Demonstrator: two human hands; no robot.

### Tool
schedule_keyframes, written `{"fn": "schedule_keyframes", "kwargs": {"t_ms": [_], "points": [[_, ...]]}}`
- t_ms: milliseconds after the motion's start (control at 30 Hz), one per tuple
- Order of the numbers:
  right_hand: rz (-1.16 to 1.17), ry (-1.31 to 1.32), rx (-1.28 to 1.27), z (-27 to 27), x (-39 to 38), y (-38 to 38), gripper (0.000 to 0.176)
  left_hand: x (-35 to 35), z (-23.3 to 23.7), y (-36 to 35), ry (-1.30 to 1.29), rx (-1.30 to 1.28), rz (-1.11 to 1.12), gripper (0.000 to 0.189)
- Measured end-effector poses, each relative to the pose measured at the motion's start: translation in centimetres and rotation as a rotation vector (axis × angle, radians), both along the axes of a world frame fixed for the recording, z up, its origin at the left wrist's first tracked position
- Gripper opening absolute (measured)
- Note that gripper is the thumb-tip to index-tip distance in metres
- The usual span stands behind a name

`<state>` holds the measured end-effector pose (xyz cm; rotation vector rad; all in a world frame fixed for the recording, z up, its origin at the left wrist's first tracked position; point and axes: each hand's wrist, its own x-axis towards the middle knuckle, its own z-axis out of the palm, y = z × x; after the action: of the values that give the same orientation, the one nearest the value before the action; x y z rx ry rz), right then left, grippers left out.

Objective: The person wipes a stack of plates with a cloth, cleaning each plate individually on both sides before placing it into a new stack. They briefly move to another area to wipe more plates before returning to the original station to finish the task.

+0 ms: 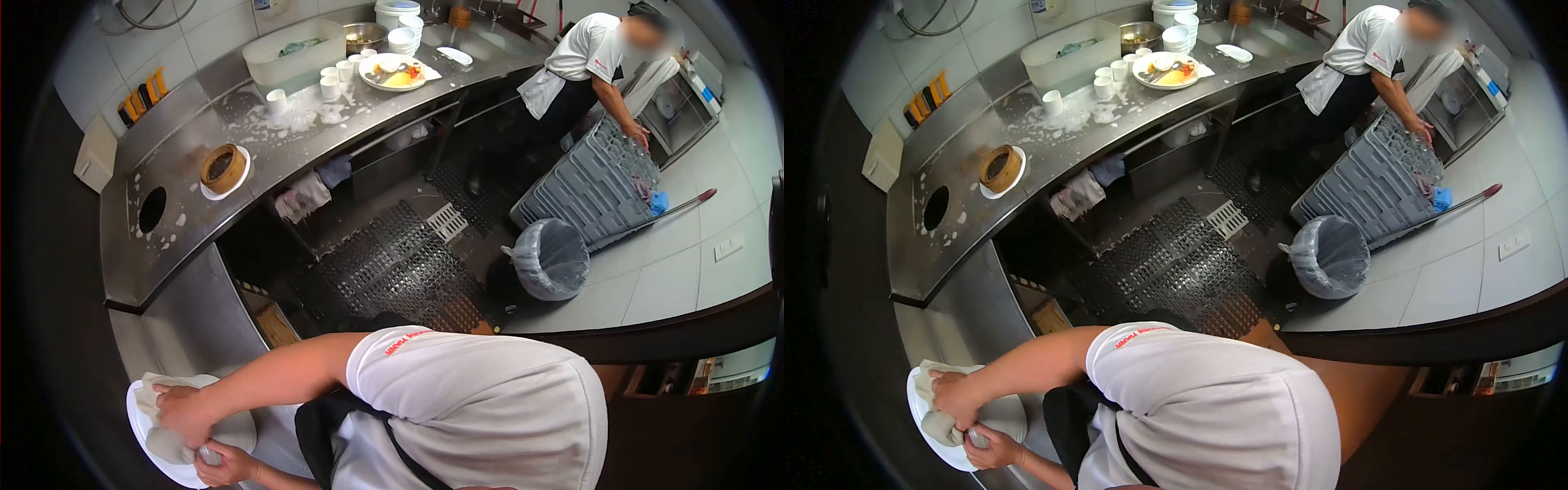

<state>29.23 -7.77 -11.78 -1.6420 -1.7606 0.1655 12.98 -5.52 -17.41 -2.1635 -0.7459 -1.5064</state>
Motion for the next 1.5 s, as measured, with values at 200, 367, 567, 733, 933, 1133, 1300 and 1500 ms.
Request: {"fn": "schedule_keyframes", "kwargs": {"t_ms": [200, 367, 567, 733, 933, 1133, 1300, 1500], "points": [[-0.003, 0.061, 0.070, -1.1, -0.1, 0.6, 0.045, -0.9, -0.4, 1.4, -0.419, -0.083, -0.457, 0.037], [0.055, 0.002, -0.164, 1.8, 0.5, 0.8, 0.043, -3.4, 2.7, 3.2, -0.531, -0.995, -0.030, 0.071], [0.083, -0.359, -0.303, 4.9, 2.7, 7.5, 0.097, -2.5, 0.7, 3.8, -0.692, -0.850, -0.305, 0.078], [0.242, -0.390, -0.221, 3.6, -3.9, 13.1, 0.098, -1.1, 1.5, 3.3, -0.904, -0.841, -0.261, 0.076], [0.670, -0.186, -0.231, 1.9, -4.3, 6.1, 0.076, -1.3, 0.0, 2.7, -0.914, -0.698, -0.520, 0.105], [0.550, -0.317, -0.465, 7.0, 4.7, 3.2, 0.075, -0.7, 2.8, 2.3, -0.898, -0.860, -0.281, 0.093], [0.390, -0.440, -0.251, 3.4, 2.3, 12.4, 0.088, -0.3, 2.5, 3.2, -0.963, -0.851, -0.226, 0.082], [0.911, -0.259, -0.225, 2.7, -2.8, 10.0, 0.085, -0.1, 3.8, 2.2, -1.031, -0.857, -0.226, 0.081]]}}
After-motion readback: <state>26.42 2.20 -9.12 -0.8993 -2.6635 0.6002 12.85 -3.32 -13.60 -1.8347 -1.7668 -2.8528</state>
